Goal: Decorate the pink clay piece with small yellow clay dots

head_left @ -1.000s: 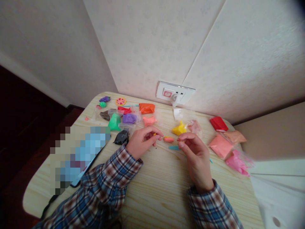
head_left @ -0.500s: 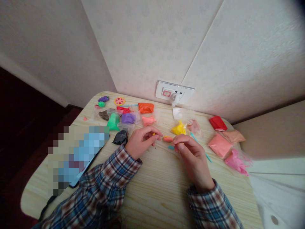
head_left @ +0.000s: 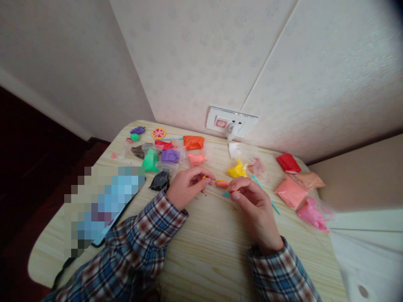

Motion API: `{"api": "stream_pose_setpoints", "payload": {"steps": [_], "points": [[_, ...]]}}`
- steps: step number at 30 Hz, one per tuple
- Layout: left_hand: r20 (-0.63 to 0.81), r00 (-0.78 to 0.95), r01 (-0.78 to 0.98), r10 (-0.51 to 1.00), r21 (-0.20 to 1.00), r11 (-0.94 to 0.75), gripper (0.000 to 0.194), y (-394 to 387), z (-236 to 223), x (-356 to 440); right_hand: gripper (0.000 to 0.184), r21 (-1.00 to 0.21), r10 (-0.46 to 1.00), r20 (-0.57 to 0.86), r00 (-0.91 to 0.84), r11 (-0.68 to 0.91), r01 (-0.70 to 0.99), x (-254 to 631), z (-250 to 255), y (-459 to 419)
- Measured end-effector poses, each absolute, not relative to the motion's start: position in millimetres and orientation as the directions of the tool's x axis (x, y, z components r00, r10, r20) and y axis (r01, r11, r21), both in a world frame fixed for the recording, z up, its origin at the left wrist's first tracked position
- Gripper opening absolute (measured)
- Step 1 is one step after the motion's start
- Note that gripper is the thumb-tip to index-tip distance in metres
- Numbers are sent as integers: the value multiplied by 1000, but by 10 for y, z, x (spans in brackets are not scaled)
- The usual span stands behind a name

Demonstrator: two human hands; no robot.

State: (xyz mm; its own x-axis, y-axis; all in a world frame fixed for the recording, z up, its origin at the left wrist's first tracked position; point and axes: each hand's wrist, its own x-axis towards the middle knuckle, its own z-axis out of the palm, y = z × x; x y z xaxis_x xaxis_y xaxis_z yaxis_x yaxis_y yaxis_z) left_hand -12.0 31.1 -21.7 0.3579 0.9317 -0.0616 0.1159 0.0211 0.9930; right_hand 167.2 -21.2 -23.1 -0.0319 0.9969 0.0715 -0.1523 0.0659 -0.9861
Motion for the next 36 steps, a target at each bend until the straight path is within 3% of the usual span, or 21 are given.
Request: {"api": "stream_pose_setpoints", "payload": {"steps": [16, 36], "points": [[-59, 365, 117, 929, 993, 17, 9, 300, -225, -112, 10, -992, 995, 43, -89, 32, -121, 1628, -221, -205], [-52, 367, 125, 929, 992, 6, 9, 298, -218, -110, 5, -994, 981, 101, -164, 92, -63, 1632, -229, -220]]}}
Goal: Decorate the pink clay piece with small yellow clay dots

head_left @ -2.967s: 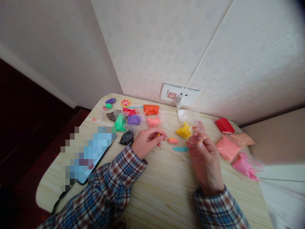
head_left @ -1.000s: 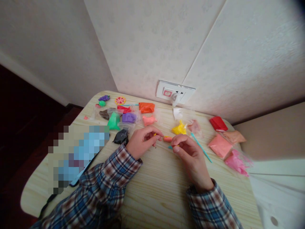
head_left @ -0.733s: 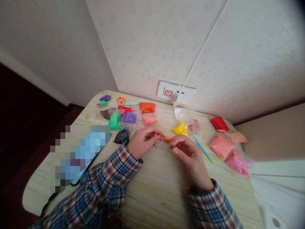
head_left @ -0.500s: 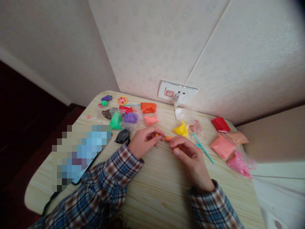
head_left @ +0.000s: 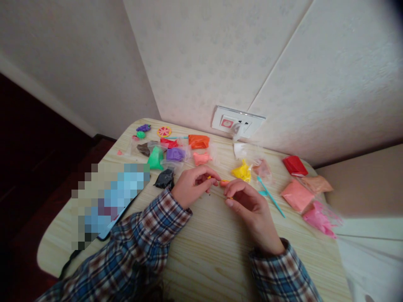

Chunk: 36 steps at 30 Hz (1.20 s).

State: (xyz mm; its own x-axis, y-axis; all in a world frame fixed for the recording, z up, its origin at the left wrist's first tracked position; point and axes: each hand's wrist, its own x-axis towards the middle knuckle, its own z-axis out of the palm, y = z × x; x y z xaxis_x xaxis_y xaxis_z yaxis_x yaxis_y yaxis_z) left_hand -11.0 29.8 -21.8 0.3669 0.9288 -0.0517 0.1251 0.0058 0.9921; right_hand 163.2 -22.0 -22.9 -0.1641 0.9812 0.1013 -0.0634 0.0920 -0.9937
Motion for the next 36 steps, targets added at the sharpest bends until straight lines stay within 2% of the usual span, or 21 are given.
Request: {"api": "stream_pose_setpoints", "payload": {"steps": [6, 30, 36], "points": [[-50, 374, 125, 926, 992, 3, 9, 291, -221, -101, 11, -991, 982, 117, -148, 106, -80, 1624, -241, -214], [-74, 367, 110, 927, 993, 36, 7, 298, -175, -97, 12, -987, 967, 151, -205, 135, -91, 1632, -213, -229], [-64, 365, 109, 929, 994, 25, 7, 292, -180, -94, 6, -988, 964, 154, -215, 145, -55, 1640, -205, -226]]}}
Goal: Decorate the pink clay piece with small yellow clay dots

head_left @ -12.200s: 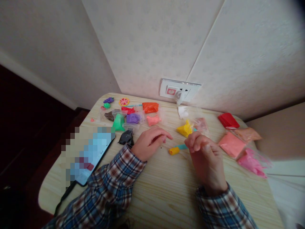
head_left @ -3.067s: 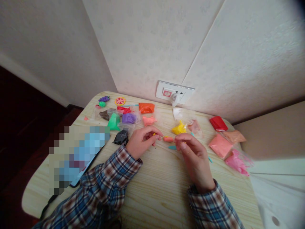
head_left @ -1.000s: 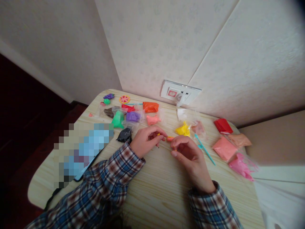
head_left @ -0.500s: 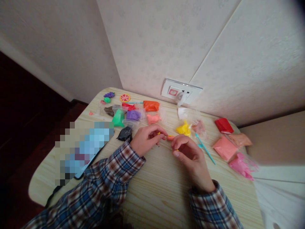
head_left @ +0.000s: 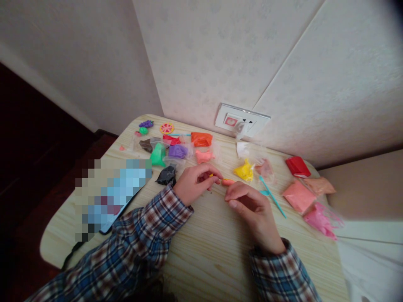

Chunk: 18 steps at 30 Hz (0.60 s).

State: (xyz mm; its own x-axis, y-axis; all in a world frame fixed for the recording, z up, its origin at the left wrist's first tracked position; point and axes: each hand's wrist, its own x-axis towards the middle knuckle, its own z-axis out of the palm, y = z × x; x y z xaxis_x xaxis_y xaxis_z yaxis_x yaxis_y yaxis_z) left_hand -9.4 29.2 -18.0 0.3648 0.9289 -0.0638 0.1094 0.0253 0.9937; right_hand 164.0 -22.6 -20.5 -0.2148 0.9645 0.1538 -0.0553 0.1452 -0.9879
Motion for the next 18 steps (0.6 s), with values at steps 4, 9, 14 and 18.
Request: {"api": "stream_pose_setpoints", "payload": {"steps": [4, 9, 14, 18], "points": [[-59, 368, 110, 928, 994, 19, 7, 295, -186, -92, 8, -988, 961, 155, -227, 156, -14, 1667, -208, -228], [-57, 370, 115, 927, 993, 15, 8, 299, -189, -97, 17, -989, 966, 146, -212, 150, 1, 1680, -217, -241], [-58, 381, 131, 923, 991, 8, 11, 295, -169, -101, 8, -990, 975, 135, -176, 138, 9, 1683, -212, -245], [-48, 381, 163, 923, 986, -16, 16, 294, -147, -104, 4, -991, 981, 132, -143, 133, -4, 1692, -227, -239]]}}
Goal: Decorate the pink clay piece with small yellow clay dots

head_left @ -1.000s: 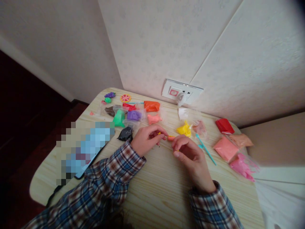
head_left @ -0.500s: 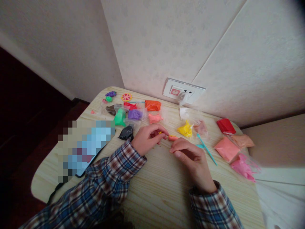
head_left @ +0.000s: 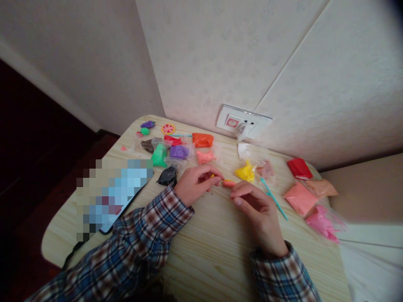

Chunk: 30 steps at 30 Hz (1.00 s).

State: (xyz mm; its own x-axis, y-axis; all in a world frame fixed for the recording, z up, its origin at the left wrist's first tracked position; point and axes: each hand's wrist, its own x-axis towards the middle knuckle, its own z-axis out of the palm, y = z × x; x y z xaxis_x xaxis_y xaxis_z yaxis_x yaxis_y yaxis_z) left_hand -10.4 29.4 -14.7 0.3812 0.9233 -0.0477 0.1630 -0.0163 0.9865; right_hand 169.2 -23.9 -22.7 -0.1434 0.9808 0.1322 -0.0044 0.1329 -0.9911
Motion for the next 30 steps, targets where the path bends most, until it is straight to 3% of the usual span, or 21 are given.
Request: {"api": "stream_pose_setpoints", "payload": {"steps": [7, 15, 23, 28, 30], "points": [[16, 338, 270, 941, 956, -113, 20, 293, -116, -120, 31, -992, 981, 124, -149, 124, -6, 1689, -236, -238], [86, 356, 315, 931, 926, -206, 26, 300, -149, -139, 12, -998, 996, 52, -79, 55, 36, 1699, -242, -240], [186, 427, 405, 885, 835, -372, 16, 275, -207, -119, 30, -995, 995, 98, -15, 99, 28, 1710, -240, -239], [206, 511, 448, 834, 765, -463, 44, 226, -239, -82, 33, -996, 996, 92, 1, 92, 6, 1712, -281, -244], [212, 522, 466, 826, 740, -485, 43, 224, -251, -76, 31, -997, 997, 81, 8, 81, -3, 1706, -283, -244]]}}
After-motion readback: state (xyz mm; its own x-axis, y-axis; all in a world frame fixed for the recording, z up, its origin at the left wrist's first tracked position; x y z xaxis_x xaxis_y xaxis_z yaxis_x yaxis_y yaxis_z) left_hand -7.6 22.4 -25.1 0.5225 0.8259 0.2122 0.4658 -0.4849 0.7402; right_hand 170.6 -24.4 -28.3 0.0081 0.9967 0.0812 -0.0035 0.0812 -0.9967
